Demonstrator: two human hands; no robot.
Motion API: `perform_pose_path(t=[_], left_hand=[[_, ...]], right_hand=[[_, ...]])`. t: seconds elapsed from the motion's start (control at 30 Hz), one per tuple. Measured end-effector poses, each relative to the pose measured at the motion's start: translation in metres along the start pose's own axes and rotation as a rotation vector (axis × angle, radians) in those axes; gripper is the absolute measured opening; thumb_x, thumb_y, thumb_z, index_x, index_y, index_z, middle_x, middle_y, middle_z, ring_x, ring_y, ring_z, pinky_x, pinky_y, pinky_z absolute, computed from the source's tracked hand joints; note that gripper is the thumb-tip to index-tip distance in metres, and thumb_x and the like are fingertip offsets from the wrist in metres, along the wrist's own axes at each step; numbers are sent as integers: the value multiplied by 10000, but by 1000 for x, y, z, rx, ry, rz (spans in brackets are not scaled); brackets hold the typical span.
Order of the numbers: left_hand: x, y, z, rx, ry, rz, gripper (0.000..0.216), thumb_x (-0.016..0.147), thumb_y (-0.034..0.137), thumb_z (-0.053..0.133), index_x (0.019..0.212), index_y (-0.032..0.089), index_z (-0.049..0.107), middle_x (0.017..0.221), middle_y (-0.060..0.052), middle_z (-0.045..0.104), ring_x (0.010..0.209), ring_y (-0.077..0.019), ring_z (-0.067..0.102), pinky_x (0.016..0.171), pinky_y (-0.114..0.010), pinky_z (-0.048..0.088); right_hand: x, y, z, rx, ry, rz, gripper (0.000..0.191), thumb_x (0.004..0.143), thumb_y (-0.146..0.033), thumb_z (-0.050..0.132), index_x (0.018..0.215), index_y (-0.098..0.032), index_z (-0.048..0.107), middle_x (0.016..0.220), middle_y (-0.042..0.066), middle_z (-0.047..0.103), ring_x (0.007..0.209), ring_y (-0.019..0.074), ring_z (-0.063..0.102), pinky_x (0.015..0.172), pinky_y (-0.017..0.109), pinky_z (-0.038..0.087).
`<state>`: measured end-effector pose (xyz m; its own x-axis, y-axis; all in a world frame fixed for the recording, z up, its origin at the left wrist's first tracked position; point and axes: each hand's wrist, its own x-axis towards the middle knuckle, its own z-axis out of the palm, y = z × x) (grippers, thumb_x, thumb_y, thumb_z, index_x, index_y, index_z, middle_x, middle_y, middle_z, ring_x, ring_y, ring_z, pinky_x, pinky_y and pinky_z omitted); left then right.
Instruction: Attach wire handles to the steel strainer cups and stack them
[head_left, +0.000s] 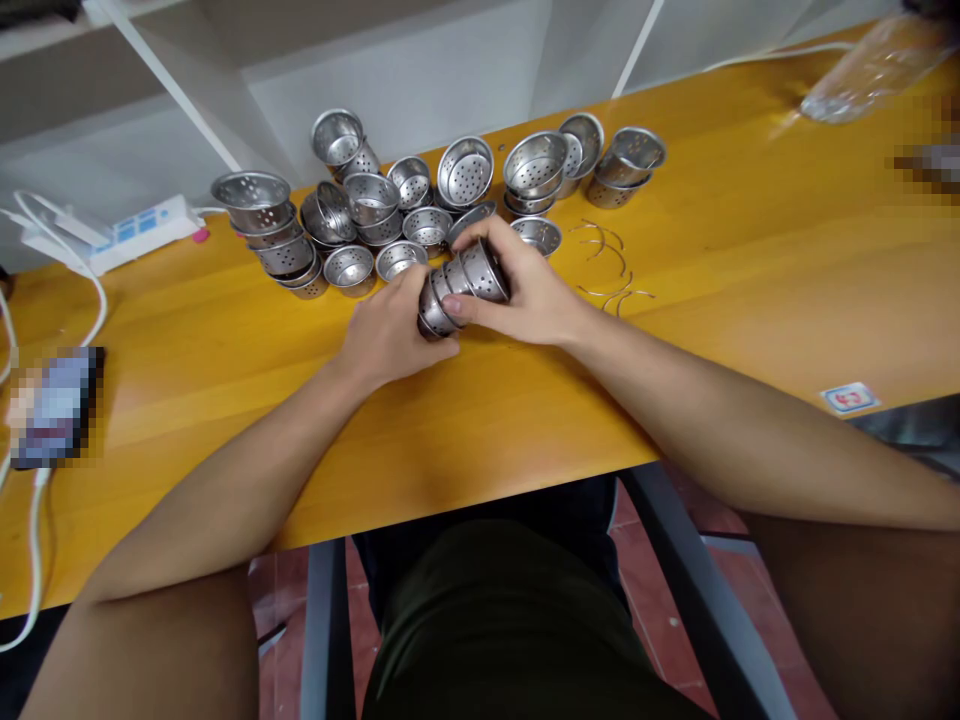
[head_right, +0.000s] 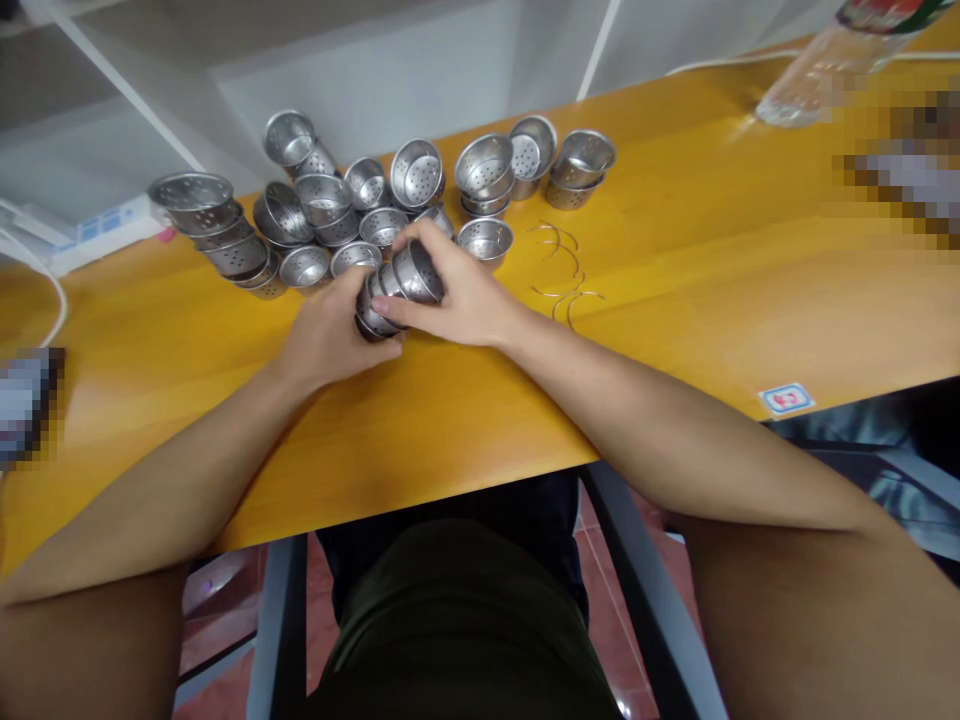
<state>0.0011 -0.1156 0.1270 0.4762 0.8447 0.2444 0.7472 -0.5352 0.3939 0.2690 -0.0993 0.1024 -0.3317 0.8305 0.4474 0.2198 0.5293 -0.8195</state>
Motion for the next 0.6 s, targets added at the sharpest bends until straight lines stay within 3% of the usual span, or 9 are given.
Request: perform_pose_path(t=[0.17,0.6], left_hand=[[1,1,0,-4,4,9,694,941,479,1042,1529,289,725,1442,-131,924,1348,-445,923,1133,-555,760],[5,1,-2,-9,-40,32,698,899,469,1010,1498,258,721,1389,-135,938,1267,-448,937,1081,-557,768]], right_hand=[[2,0,-1,-11,-3,17,925,799,-1026,1076,1399,-396,765,1307,66,779,1285,447,735,1201,703,663],[2,11,-6,-10,-30,-14,924,791,-966,1111,1428,-390,770,1355,84,780,1380,481,731,1288,770,642]])
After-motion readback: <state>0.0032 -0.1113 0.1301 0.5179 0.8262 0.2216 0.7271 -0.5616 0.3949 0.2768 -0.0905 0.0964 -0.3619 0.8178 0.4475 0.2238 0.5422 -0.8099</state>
